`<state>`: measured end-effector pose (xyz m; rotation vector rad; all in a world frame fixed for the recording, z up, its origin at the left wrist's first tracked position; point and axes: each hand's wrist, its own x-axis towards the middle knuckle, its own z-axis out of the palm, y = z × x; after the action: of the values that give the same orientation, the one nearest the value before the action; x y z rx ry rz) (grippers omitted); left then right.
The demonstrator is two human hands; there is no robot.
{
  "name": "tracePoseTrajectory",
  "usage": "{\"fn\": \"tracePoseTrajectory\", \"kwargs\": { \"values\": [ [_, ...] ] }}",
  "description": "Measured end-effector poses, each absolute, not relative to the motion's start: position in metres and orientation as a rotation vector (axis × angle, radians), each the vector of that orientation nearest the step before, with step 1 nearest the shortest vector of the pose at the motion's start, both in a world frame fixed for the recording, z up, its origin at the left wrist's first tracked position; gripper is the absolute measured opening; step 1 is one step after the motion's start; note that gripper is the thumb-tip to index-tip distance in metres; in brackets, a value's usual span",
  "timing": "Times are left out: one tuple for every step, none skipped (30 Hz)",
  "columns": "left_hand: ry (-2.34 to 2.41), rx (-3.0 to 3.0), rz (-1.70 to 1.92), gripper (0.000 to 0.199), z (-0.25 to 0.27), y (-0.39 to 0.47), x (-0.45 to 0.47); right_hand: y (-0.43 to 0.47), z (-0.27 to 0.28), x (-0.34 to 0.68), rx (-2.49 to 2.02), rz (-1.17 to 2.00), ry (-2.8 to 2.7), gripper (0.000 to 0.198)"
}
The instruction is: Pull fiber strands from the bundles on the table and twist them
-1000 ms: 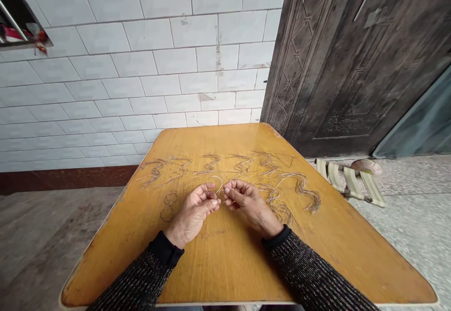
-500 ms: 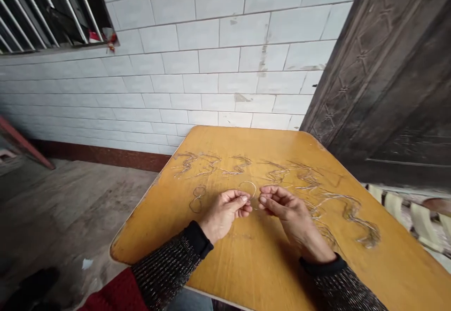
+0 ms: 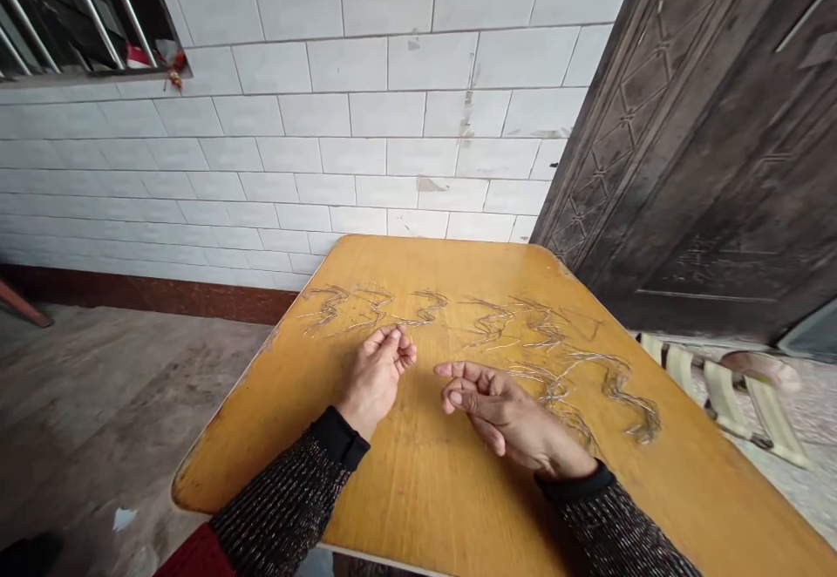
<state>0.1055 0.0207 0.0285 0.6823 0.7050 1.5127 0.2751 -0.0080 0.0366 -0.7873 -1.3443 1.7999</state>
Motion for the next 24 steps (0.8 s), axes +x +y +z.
{"fn": "tracePoseTrajectory", "kwargs": {
  "values": [
    [0.677,0.624,1.535,0.010,0.031,0.023,0.101,-0.009,0.036,0.275,-0.784,1.811,-1.390,0.034],
    [0.656,0.561,1.557,0.007,0.033,0.025,0.097,-0.009,0.035,0.276,-0.782,1.822,-1.433,0.033],
    [0.638,0.498,1.571,0.005,0.036,0.027,0.092,-0.010,0.034,0.276,-0.782,1.830,-1.472,0.033],
    [0.616,0.442,1.575,0.006,0.038,0.029,0.087,-0.010,0.034,0.277,-0.783,1.833,-1.501,0.033],
    [0.588,0.395,1.571,0.008,0.039,0.031,0.082,-0.009,0.034,0.278,-0.788,1.829,-1.519,0.033],
    [0.555,0.360,1.560,0.010,0.041,0.032,0.077,-0.009,0.035,0.279,-0.796,1.817,-1.523,0.034],
    [0.521,0.342,1.544,0.012,0.043,0.033,0.074,-0.008,0.036,0.280,-0.805,1.798,-1.518,0.034],
    [0.492,0.337,1.526,0.014,0.044,0.033,0.070,-0.007,0.037,0.282,-0.811,1.771,-1.508,0.034],
    [0.465,0.339,1.510,0.015,0.046,0.033,0.068,-0.006,0.038,0.284,-0.815,1.741,-1.497,0.034],
    [0.445,0.343,1.501,0.015,0.048,0.033,0.066,-0.004,0.040,0.286,-0.817,1.718,-1.490,0.034],
    [0.428,0.351,1.499,0.015,0.050,0.032,0.064,-0.003,0.041,0.288,-0.817,1.700,-1.484,0.034],
    [0.413,0.371,1.507,0.015,0.053,0.031,0.064,-0.002,0.041,0.290,-0.816,1.685,-1.472,0.034],
    [0.403,0.402,1.523,0.014,0.055,0.029,0.063,0.000,0.042,0.292,-0.815,1.674,-1.454,0.033],
    [0.401,0.444,1.546,0.014,0.058,0.027,0.063,0.001,0.042,0.294,-0.815,1.670,-1.433,0.033],
    [0.406,0.496,1.573,0.014,0.060,0.025,0.064,0.002,0.042,0.295,-0.814,1.668,-1.416,0.033],
    [0.417,0.553,1.598,0.014,0.062,0.023,0.065,0.003,0.042,0.296,-0.813,1.666,-1.406,0.032],
    [0.429,0.603,1.621,0.014,0.064,0.022,0.066,0.003,0.042,0.296,-0.813,1.664,-1.406,0.032],
    [0.437,0.634,1.638,0.014,0.065,0.020,0.067,0.003,0.042,0.296,-0.815,1.660,-1.417,0.032],
    [0.436,0.637,1.643,0.014,0.066,0.020,0.068,0.003,0.042,0.296,-0.821,1.657,-1.435,0.032],
    [0.427,0.609,1.641,0.015,0.066,0.020,0.068,0.002,0.042,0.295,-0.831,1.653,-1.457,0.032],
    [0.413,0.554,1.633,0.017,0.067,0.021,0.068,0.001,0.042,0.293,-0.843,1.654,-1.485,0.033],
    [0.399,0.484,1.623,0.020,0.067,0.022,0.067,-0.001,0.041,0.291,-0.858,1.663,-1.517,0.033],
    [0.391,0.412,1.613,0.023,0.067,0.023,0.066,-0.003,0.040,0.288,-0.875,1.674,-1.549,0.032],
    [0.388,0.348,1.608,0.025,0.067,0.024,0.064,-0.005,0.039,0.284,-0.891,1.689,-1.583,0.031]
  ]
}}
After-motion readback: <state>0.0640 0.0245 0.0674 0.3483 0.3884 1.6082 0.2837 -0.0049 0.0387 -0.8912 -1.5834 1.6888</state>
